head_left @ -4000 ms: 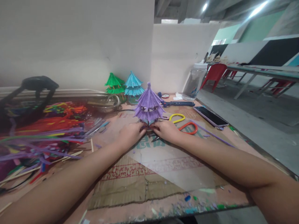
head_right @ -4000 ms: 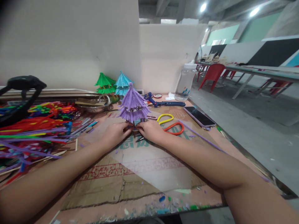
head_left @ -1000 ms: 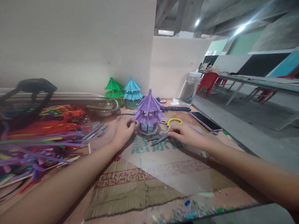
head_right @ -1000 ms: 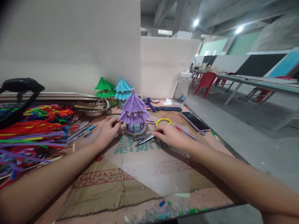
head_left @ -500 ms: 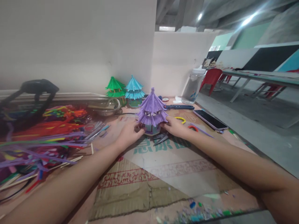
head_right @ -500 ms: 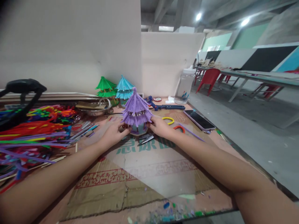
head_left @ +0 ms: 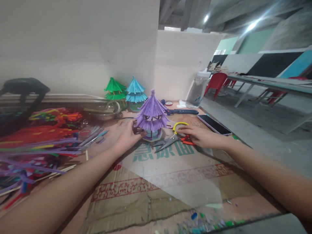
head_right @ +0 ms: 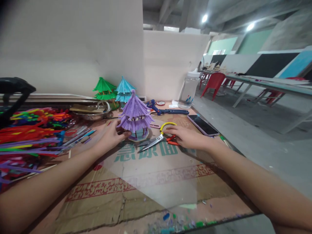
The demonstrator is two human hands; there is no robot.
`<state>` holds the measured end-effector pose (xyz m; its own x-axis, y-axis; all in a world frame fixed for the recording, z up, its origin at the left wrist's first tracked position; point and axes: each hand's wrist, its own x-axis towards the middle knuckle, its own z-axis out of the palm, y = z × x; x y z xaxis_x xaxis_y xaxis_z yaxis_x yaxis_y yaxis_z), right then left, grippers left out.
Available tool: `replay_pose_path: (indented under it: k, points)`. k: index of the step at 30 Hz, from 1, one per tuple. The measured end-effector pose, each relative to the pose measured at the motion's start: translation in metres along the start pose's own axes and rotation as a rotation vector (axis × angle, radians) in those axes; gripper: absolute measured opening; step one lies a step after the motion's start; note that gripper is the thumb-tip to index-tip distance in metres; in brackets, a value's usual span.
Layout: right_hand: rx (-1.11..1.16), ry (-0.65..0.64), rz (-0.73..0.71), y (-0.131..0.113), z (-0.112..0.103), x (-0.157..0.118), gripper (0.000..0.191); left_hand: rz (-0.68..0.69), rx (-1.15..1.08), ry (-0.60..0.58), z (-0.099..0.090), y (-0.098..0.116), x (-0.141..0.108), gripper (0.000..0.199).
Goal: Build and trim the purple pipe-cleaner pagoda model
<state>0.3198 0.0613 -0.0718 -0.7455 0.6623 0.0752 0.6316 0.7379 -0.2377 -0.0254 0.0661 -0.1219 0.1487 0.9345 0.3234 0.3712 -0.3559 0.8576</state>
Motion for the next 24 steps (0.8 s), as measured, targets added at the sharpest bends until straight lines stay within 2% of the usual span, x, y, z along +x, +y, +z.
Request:
replay_pose_path:
  k: [2, 4, 7, 9, 13, 17, 21, 24]
  points:
    - [0.007, -0.013, -0.018, 0.001, 0.000, -0.002, 0.059, 0.026, -0.020, -0.056, 0.000, -0.003, 0.001, 0.047]
    - [0.014, -0.011, -0.026, 0.000, -0.002, -0.001, 0.057, 0.025, 0.099, -0.054, -0.001, -0.004, 0.001, 0.035]
    - [0.032, -0.021, 0.024, 0.003, -0.005, -0.001, 0.060, 0.020, 0.360, 0.050, -0.005, -0.002, 0.001, 0.032]
    - [0.031, -0.037, 0.067, 0.009, -0.006, -0.004, 0.064, 0.040, 0.441, 0.100, -0.007, 0.000, 0.002, 0.033]
    - [-0.025, -0.061, 0.120, 0.030, -0.004, -0.011, 0.071, 0.053, 0.405, 0.098, -0.008, 0.001, 0.003, 0.028]
    - [-0.073, -0.008, 0.150, 0.043, -0.007, -0.012, 0.065, 0.065, 0.398, 0.104, -0.007, 0.003, 0.002, 0.025]
    - [-0.140, 0.085, 0.137, 0.031, -0.010, 0.005, 0.038, 0.065, 0.417, 0.093, -0.006, 0.009, -0.001, 0.028]
    - [-0.221, 0.176, 0.191, 0.010, -0.006, 0.033, 0.034, 0.023, 0.405, 0.089, -0.006, 0.010, -0.002, 0.031]
